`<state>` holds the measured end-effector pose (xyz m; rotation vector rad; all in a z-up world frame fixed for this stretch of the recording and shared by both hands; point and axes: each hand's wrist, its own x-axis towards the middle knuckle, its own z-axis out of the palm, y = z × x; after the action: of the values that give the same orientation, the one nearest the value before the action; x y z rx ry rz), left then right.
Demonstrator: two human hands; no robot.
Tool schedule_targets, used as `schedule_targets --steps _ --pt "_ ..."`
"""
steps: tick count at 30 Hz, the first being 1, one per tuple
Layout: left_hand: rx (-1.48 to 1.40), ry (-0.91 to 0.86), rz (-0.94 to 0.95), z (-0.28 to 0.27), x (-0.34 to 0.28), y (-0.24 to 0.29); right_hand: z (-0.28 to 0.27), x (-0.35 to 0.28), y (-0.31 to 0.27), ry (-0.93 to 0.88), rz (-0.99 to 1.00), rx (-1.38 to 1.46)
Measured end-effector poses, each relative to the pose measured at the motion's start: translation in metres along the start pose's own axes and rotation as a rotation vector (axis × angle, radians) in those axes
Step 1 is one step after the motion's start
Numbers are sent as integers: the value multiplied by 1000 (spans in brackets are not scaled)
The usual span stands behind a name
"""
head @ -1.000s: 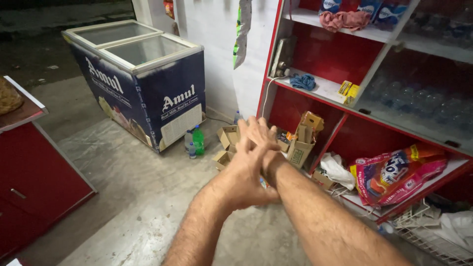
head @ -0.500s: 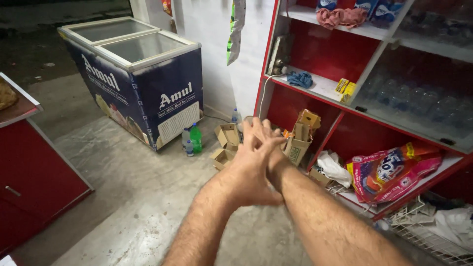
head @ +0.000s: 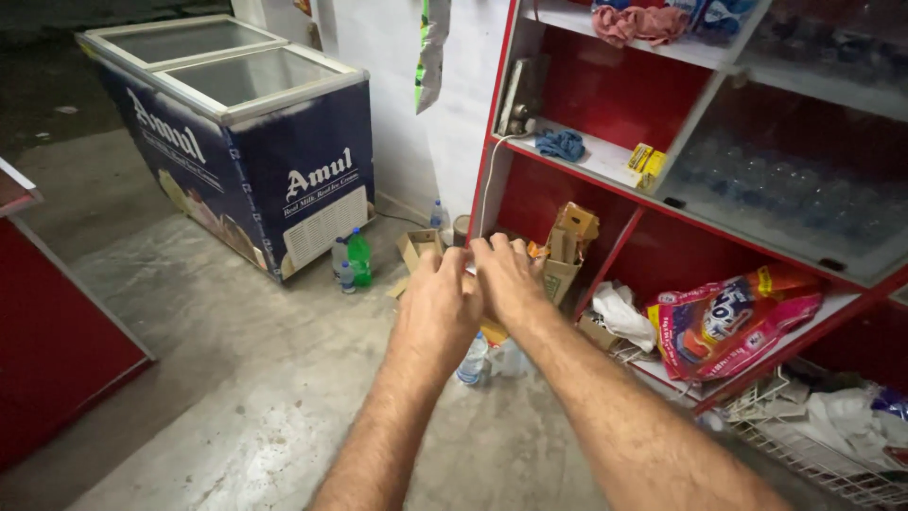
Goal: The recorder writes in a ledger, handles water bottles, and then constructs a small cardboard box using yellow tape in a shop.
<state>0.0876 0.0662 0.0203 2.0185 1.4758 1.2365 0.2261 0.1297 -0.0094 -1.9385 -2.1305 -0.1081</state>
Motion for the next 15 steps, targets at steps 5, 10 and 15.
schedule_targets --steps 5,10,15 --pt "66 -37 8 22 2 -16 2 -3 12 7 3 42" --pt "65 -73 -18 35 4 -28 -14 -10 16 7 -3 103" --pt "67 -55 9 53 11 -56 -3 -10 26 9 -13 58"
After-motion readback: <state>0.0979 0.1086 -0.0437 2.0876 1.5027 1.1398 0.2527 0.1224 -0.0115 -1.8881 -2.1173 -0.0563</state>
